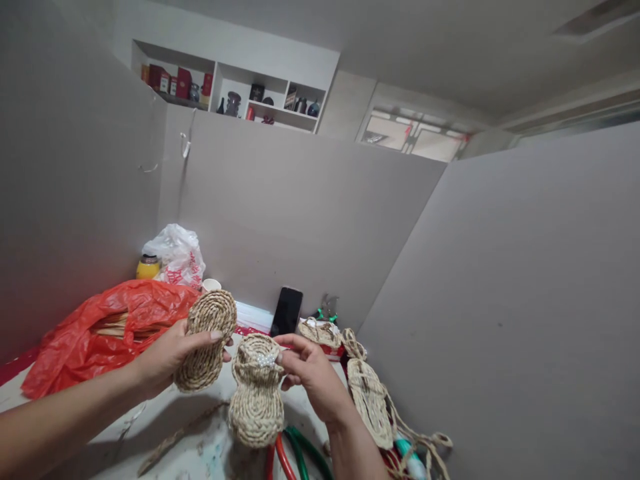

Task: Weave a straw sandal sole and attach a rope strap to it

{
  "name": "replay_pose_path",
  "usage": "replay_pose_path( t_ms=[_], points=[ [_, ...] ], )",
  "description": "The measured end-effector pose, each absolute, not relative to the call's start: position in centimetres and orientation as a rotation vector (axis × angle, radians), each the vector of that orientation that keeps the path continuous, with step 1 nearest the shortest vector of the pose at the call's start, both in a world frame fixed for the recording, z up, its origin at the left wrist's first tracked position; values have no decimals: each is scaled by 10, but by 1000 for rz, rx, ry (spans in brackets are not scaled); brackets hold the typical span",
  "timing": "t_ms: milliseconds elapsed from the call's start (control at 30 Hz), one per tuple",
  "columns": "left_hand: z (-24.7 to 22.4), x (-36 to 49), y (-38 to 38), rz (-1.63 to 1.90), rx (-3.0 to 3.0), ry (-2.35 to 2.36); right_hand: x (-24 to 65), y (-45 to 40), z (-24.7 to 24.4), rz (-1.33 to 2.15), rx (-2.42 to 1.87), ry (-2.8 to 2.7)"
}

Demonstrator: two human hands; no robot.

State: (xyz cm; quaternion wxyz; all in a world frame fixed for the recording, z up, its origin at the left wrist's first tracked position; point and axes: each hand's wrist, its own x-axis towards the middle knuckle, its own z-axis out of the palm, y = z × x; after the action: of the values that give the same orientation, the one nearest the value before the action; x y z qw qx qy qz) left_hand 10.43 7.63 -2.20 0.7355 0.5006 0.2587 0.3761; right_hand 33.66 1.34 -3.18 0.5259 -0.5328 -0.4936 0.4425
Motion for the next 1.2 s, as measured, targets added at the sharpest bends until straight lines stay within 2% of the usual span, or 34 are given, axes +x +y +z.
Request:
replay_pose_path(
  t_ms=[433,867,1067,1200],
  points=[
    [-27,106,77,778,1167,580,333,25,-57,998,-1544,-1411],
    [-27,109,66,741,1158,569,344,28,-70,387,-1831,-1641],
    [-26,110,61,724,1153,574,327,13,-34,436,-1663,-1521],
    [-30,111,59,684,1175,562,300,-1,-10,683,-1389,-1342]
  ],
)
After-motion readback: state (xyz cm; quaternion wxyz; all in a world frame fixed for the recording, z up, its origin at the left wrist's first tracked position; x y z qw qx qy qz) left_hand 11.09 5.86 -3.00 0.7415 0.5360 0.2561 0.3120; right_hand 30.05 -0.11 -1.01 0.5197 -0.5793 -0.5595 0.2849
